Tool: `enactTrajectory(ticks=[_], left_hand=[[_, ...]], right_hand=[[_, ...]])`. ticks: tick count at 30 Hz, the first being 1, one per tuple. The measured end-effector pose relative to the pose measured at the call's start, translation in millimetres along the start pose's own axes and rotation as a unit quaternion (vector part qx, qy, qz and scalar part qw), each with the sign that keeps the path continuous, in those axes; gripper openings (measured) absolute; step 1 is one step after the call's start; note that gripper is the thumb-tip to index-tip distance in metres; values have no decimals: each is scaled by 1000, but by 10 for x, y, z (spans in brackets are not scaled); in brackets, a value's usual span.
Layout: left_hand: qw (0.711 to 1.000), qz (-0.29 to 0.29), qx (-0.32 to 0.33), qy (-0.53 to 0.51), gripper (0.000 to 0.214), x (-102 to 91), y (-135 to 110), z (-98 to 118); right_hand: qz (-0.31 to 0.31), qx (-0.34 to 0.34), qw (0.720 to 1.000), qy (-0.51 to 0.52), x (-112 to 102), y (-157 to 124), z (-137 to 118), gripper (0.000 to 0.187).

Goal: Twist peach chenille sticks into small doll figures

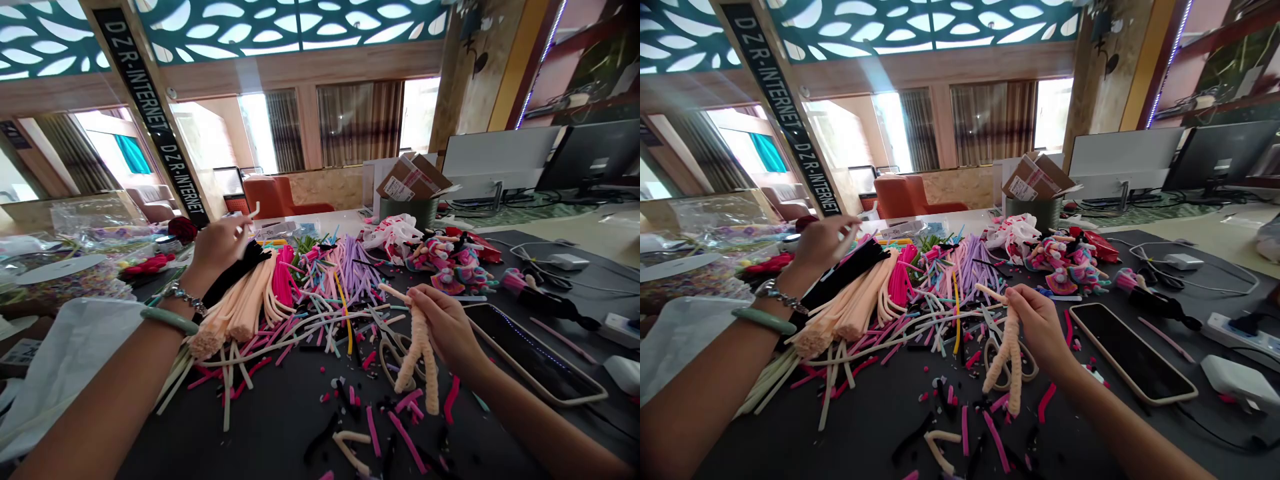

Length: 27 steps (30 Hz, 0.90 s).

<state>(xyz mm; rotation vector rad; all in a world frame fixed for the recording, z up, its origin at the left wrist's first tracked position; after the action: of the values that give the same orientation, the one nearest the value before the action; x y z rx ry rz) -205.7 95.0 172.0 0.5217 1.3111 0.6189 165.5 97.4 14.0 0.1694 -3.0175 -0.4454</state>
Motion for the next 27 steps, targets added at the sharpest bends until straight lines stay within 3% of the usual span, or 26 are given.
enactTrajectory(ticks=[3, 6, 12, 15, 20, 27], left_hand=[[989, -127, 3, 77, 22, 350, -234, -191], [975, -186, 6, 126, 43, 488, -457, -289], [955, -268, 47, 114, 24, 701, -690, -64], [950, -293, 16, 110, 27, 917, -720, -31], [934, -336, -72, 95, 32, 1251, -764, -188], [949, -301, -95, -13, 31, 1138, -773, -231]], right_hand=[[-1, 1, 1000, 4, 2, -1, -16, 28], [-7, 6, 1000, 1, 16, -4, -12, 27], [-14, 7, 1000, -23, 49, -11, 21, 26], [-24, 15, 999, -31, 81, -25, 80, 26], [-36, 33, 998, -42, 104, -33, 164, 27], [-31, 21, 997, -62, 84, -36, 87, 26]])
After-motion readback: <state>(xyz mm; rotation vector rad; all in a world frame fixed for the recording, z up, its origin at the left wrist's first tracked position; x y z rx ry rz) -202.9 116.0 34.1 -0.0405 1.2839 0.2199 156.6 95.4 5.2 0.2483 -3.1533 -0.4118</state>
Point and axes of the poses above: each hand's wrist, its own y-axis towards the middle knuckle, its own x-axis out of the palm, z = x × y, the point moved 10 cm from there along y, towards the middle knuckle, and after that the axes turned 2 degrees about -x, right-handed, at the moved point
